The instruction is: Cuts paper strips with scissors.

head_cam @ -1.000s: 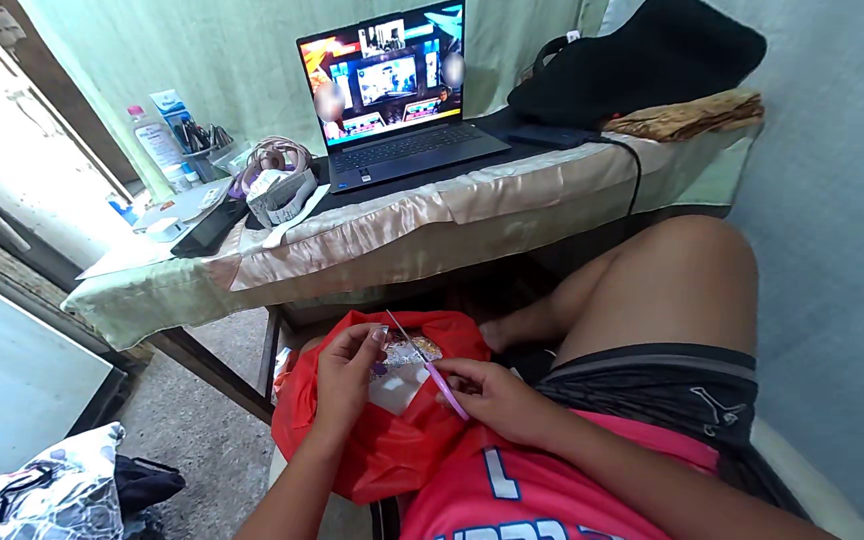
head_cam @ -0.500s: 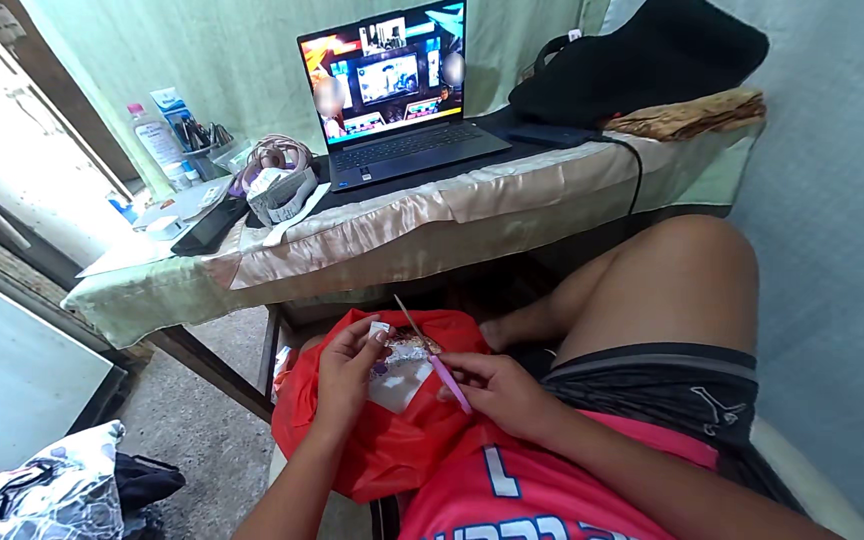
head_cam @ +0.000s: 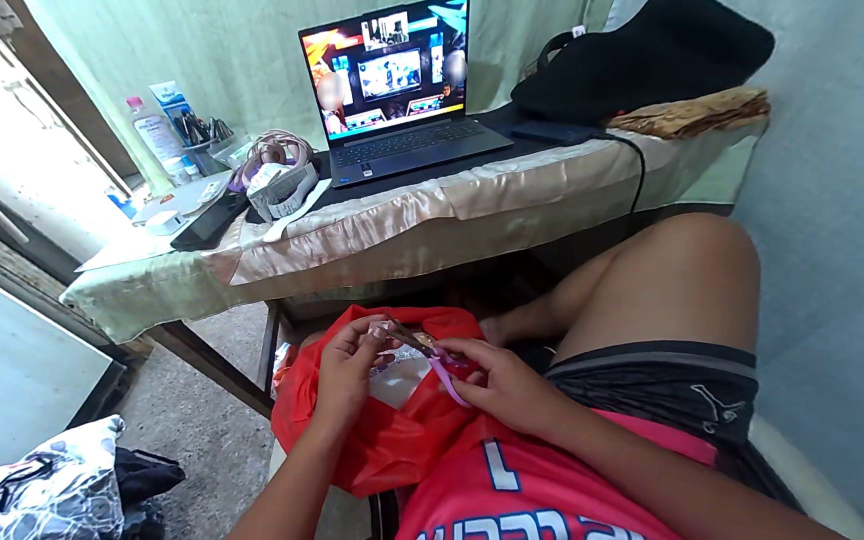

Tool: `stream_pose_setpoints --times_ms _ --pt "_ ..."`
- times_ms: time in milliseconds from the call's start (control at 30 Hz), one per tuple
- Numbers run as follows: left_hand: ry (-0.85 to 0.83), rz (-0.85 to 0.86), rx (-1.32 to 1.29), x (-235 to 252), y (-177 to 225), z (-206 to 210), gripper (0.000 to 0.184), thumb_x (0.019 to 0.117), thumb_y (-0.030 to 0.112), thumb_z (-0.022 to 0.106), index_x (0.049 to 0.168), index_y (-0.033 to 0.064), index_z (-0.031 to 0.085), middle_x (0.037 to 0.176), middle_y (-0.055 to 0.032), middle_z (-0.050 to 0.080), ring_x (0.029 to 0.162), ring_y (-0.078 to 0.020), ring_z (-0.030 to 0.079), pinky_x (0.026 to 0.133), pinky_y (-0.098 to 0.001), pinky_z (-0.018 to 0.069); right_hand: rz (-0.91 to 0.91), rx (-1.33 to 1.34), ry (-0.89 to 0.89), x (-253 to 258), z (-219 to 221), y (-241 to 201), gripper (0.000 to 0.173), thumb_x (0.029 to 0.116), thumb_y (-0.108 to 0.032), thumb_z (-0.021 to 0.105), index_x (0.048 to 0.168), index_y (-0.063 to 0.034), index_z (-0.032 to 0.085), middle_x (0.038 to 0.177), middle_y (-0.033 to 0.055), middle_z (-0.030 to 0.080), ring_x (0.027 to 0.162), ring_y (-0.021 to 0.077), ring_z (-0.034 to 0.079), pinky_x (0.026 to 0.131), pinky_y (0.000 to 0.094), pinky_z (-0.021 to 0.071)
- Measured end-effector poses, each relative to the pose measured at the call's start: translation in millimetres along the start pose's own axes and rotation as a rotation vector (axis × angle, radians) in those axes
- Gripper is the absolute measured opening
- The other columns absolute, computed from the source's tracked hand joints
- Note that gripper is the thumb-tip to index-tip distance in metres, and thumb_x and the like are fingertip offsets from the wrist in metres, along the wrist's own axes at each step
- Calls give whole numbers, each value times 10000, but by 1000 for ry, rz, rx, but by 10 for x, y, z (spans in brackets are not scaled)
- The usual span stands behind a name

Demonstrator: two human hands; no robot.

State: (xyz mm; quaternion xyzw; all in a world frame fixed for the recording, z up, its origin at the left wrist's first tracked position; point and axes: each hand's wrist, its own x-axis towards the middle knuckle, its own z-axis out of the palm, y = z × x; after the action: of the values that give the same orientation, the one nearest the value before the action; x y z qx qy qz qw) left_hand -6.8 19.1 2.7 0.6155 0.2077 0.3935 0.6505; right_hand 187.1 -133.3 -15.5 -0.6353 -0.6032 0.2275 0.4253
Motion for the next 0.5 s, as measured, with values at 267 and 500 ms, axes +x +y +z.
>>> stream_pose_setpoints --times_ms 267,500 --pt "-149 -44 50 6 138 -117 317 1052 83 546 1336 -47 598 1157 -198 712 1023 -299 725 898 -440 620 -87 -240 39 11 -75 107 484 962 -383 671 1418 -234 609 1232 21 670 1100 112 633 951 321 544" --pt "-231 -69 116 29 165 -174 441 1045 65 556 1474 -11 486 1200 -215 702 1086 -347 712 941 -477 611 -84 -205 -16 19 -149 138 442 987 -355 651 1412 -237 631 1213 16 686 1075 91 645 942 298 547"
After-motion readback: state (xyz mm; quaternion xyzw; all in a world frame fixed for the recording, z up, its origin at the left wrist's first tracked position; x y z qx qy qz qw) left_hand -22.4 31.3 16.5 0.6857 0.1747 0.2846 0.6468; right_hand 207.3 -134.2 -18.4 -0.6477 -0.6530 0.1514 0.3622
